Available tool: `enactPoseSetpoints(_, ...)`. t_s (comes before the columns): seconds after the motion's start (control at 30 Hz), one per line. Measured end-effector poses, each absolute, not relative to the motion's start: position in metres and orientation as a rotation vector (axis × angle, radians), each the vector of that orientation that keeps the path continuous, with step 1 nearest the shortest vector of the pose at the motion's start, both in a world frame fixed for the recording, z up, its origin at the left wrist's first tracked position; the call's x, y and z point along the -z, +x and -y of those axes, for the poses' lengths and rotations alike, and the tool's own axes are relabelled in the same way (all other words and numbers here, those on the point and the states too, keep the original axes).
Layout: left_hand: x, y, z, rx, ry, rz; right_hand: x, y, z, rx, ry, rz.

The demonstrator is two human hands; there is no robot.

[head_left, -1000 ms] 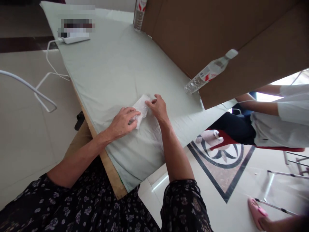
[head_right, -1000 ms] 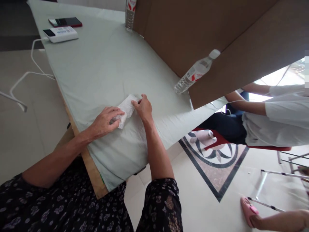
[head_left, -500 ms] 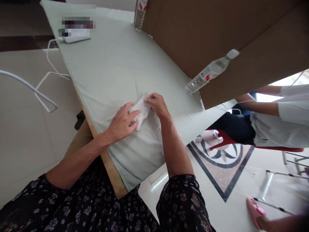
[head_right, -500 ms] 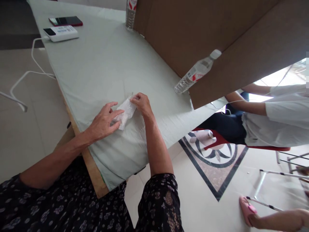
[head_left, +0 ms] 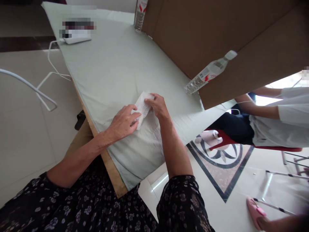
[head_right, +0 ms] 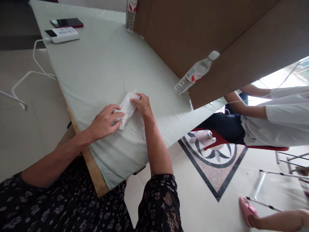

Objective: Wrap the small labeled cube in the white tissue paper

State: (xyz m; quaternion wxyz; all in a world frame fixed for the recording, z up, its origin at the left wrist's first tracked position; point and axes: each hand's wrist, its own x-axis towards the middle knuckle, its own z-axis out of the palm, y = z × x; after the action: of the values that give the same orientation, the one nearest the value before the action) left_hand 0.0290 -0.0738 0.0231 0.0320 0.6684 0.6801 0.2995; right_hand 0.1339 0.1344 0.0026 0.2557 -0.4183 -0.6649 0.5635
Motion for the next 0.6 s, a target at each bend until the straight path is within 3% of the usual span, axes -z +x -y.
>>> enactPoseSetpoints(0.43,-0.009,0.024,0.070,-1.119,1.870,-1.957,-0.029,0.124,-0.105,-1.579,-0.703,1.802)
enactPoseSetpoints(0.6,-0.006,0.024,0.071,-1.165,1.769,-1.957,-0.050,0.143,-0.067,-1.335,-0.609,1.973)
